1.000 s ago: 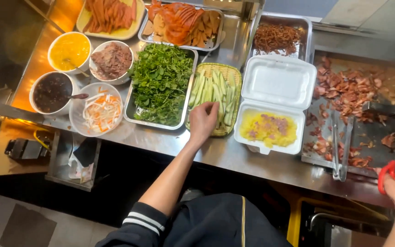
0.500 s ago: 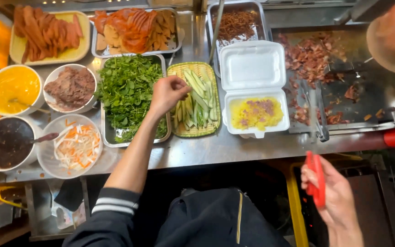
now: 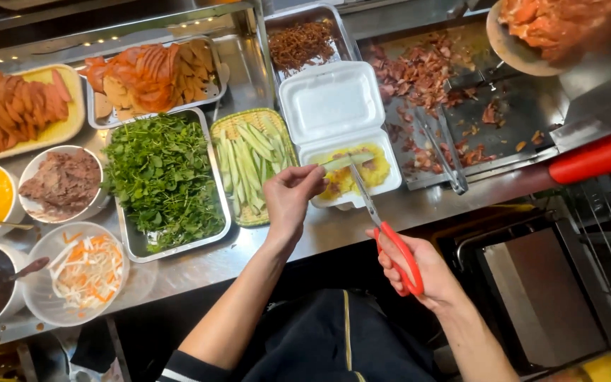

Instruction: Preparing a food order in a styrofoam container and handling a cash transaction

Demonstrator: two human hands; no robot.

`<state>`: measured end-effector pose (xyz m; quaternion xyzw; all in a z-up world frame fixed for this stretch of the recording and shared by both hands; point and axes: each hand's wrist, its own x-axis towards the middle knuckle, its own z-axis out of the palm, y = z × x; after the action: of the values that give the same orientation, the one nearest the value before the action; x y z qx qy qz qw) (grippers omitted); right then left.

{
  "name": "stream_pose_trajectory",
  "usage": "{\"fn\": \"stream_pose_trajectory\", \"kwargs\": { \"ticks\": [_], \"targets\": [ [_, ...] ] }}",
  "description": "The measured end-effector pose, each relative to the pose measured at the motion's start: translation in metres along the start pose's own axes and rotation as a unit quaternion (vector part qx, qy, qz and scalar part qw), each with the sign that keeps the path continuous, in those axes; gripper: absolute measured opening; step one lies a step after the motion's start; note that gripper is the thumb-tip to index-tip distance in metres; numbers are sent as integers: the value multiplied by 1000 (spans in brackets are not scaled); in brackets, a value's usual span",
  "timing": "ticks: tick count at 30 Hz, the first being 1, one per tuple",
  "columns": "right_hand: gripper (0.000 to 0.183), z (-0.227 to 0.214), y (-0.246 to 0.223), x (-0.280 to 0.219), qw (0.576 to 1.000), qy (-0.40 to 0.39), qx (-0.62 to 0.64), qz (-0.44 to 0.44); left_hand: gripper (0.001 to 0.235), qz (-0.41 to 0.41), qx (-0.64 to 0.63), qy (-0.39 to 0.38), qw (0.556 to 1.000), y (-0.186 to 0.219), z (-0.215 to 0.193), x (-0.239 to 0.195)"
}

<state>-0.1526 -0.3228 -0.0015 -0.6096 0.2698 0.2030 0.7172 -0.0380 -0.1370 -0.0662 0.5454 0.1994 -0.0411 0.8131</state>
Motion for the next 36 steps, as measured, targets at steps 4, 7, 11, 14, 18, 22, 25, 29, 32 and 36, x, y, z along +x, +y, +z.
{"fn": "stream_pose_trajectory", "kwargs": {
  "ticks": [4, 7, 11, 14, 18, 22, 25, 29, 32, 36],
  "targets": [
    [58, -33, 21, 1, 992, -91, 47, 71, 17, -43, -58, 52, 996, 18, 5, -10],
    [57, -27, 14, 3, 988, -131, 40, 76, 15, -57, -49, 31, 997, 20, 8, -15],
    [44, -28, 4, 8, 985, -100, 2, 142, 28, 130, 296, 10, 946, 10, -9, -9],
    [51, -69, 4, 10, 983, -130, 1, 130, 39, 223, 350, 36, 909, 1, -25, 1],
    [51, -120, -34, 24, 996, 25, -89, 5, 63, -14, 338, 18, 941, 3, -17, 7],
    [64, -176, -51, 102, 823, 322, -466, -40, 55, -92, 186, 21, 978, -8, -6, 30],
    [72, -229, -38, 164, 753, 341, -560, -56, 60, -22, 388, -23, 921, -10, -2, 32],
    [49, -258, -9, 199, 738, 322, -557, -201, 61, 75, 484, -20, 871, -24, -13, 37],
    [33, -304, -2, 203, 840, 463, -131, -251, 62, 79, 470, 18, 879, -30, -10, 33],
    [109, -381, -21, 172, 722, 367, 583, -69, 48, 29, 338, 52, 939, -12, 6, 13]
  ]
}}
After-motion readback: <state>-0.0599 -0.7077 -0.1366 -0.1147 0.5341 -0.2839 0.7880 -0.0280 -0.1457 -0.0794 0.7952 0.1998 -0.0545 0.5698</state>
